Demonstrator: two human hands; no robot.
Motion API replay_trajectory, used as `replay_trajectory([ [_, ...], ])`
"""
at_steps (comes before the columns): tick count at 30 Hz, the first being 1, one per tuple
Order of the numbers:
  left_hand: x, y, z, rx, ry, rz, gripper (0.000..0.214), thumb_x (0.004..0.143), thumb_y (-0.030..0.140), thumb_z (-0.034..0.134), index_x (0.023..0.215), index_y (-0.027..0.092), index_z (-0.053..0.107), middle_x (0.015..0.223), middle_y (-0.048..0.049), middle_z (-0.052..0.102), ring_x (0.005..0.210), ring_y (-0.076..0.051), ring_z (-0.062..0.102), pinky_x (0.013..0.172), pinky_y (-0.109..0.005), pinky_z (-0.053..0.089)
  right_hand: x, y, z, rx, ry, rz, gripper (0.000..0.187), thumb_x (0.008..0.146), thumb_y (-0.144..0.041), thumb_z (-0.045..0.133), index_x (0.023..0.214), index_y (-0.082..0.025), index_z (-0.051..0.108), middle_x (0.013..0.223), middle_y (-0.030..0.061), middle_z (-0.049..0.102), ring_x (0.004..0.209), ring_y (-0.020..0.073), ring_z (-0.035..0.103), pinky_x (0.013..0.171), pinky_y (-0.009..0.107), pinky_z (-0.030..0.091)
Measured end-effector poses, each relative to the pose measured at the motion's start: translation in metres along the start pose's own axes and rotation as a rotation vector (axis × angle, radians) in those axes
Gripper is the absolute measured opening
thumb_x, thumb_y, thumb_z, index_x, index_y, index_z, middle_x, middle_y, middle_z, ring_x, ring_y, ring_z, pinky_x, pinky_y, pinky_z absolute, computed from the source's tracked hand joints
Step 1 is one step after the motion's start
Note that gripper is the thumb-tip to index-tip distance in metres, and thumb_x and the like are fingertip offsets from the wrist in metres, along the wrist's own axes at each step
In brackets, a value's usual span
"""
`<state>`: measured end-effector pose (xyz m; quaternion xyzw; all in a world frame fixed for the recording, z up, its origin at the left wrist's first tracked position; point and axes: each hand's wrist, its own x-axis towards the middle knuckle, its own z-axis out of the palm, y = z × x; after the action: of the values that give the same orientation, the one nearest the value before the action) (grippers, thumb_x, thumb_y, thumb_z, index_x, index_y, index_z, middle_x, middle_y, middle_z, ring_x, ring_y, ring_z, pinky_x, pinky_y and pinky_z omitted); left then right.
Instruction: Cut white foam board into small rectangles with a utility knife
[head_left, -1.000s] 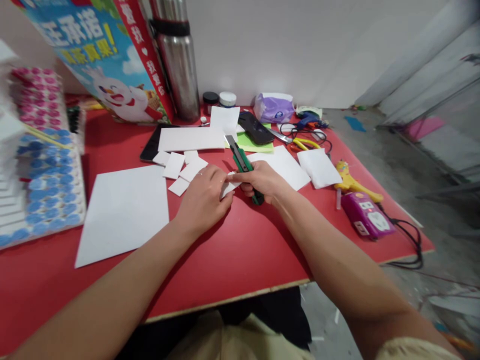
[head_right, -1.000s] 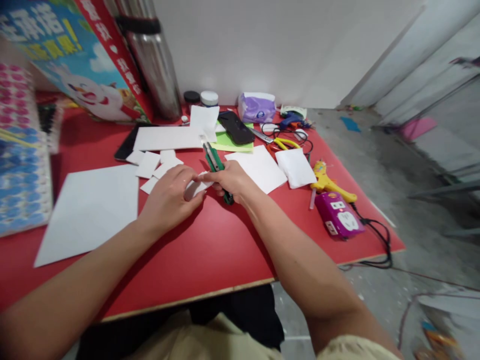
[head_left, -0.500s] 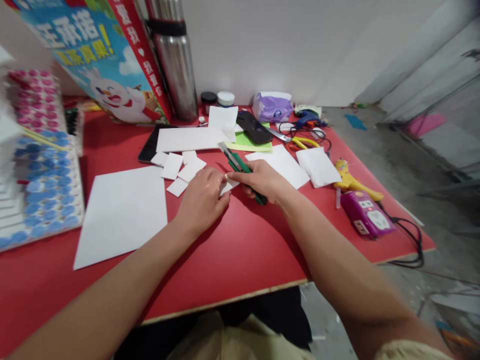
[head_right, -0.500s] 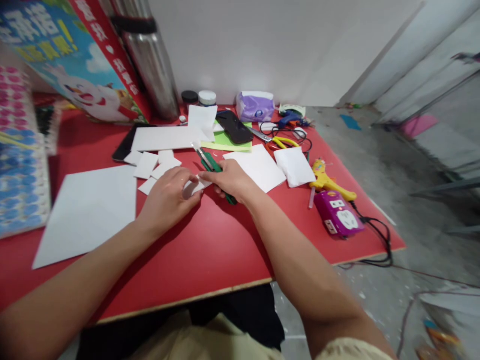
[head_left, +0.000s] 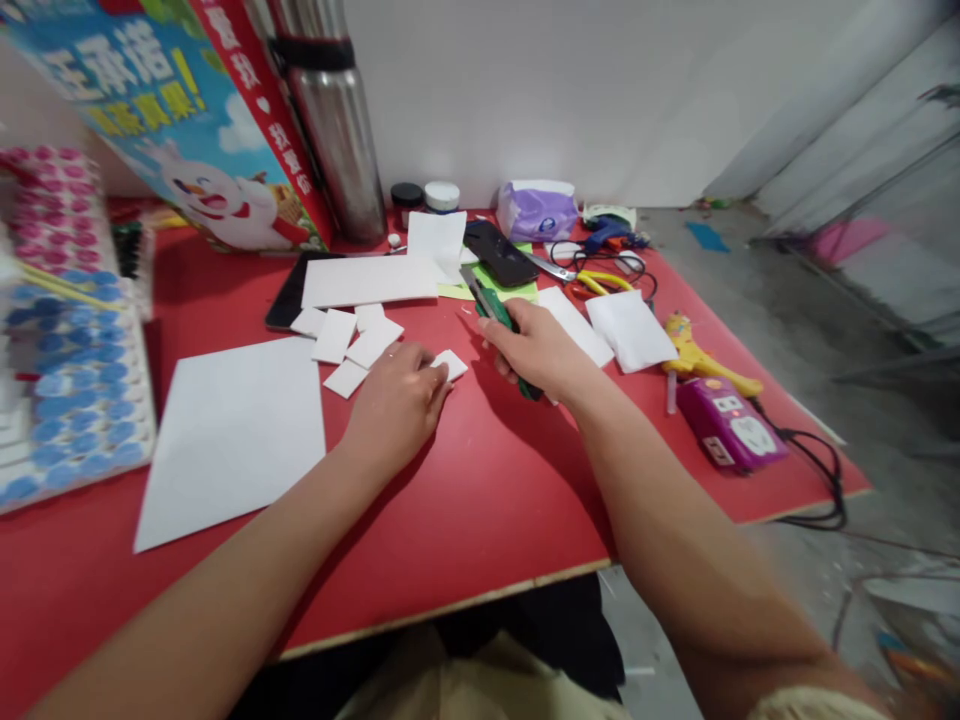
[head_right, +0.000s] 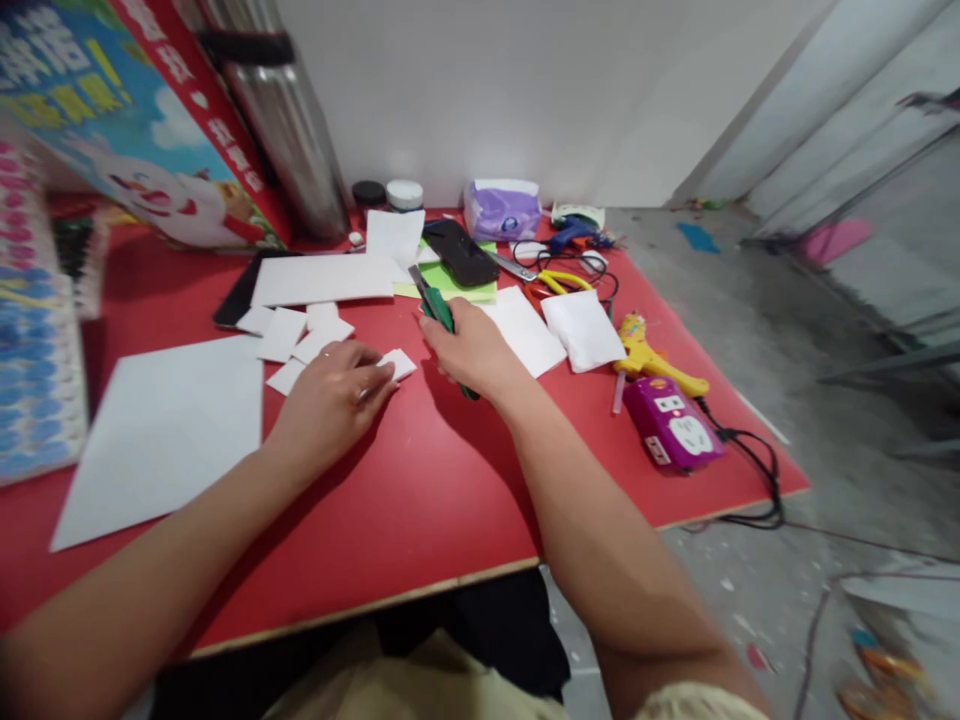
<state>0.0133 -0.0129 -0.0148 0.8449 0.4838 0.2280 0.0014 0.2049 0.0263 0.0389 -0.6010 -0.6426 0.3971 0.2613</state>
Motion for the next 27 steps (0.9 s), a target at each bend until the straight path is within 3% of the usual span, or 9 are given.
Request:
replay_trajectory([
  [3, -0.001, 0.001, 0.0, 0.018, 0.003, 0.024, 0.025, 0.1, 0.026, 0.056, 0.095, 0.011, 0.076, 0.096, -0.0149, 0.066, 0.089, -0.028, 0.059, 0.082, -0.043, 0.051, -0.009, -0.008, -0.005, -0.181, -0.039, -0.015, 0.008, 0.097, -0.02, 0.047, 0.091, -0.021, 0.053, 0.06, -0.0009, 0.061, 0.051, 0.0145, 0.057, 0.051, 0.024, 0.039],
  [10, 0.0, 0.001, 0.003, 0.084, 0.023, 0.061, 0.031, 0.102, 0.023, 0.051, 0.087, 0.011, 0.075, 0.091, -0.0147, 0.066, 0.085, -0.026, 0.057, 0.085, -0.044, 0.051, -0.035, -0.024, -0.019, -0.58, -0.2, -0.101, 0.021, 0.098, -0.014, 0.045, 0.111, -0.017, 0.061, 0.082, 0.0049, 0.07, 0.062, 0.0156, 0.059, 0.064, 0.027, 0.04],
  [18, 0.0, 0.001, 0.005, 0.089, 0.04, 0.06, 0.027, 0.1, 0.021, 0.053, 0.086, 0.011, 0.075, 0.09, -0.0136, 0.065, 0.083, -0.026, 0.056, 0.083, -0.042, 0.05, -0.037, -0.029, -0.019, -0.722, -0.31, -0.122, 0.023, 0.097, -0.016, 0.047, 0.115, -0.016, 0.062, 0.099, 0.0106, 0.073, 0.075, 0.0181, 0.061, 0.062, 0.026, 0.036],
  [27, 0.0, 0.001, 0.004, 0.074, 0.032, 0.043, 0.029, 0.101, 0.022, 0.051, 0.089, 0.011, 0.075, 0.091, -0.0147, 0.066, 0.085, -0.027, 0.055, 0.079, -0.042, 0.05, -0.036, -0.037, -0.017, -0.822, -0.375, -0.11, 0.024, 0.097, -0.017, 0.046, 0.114, -0.016, 0.063, 0.094, 0.0106, 0.074, 0.067, 0.0172, 0.059, 0.057, 0.027, 0.031],
])
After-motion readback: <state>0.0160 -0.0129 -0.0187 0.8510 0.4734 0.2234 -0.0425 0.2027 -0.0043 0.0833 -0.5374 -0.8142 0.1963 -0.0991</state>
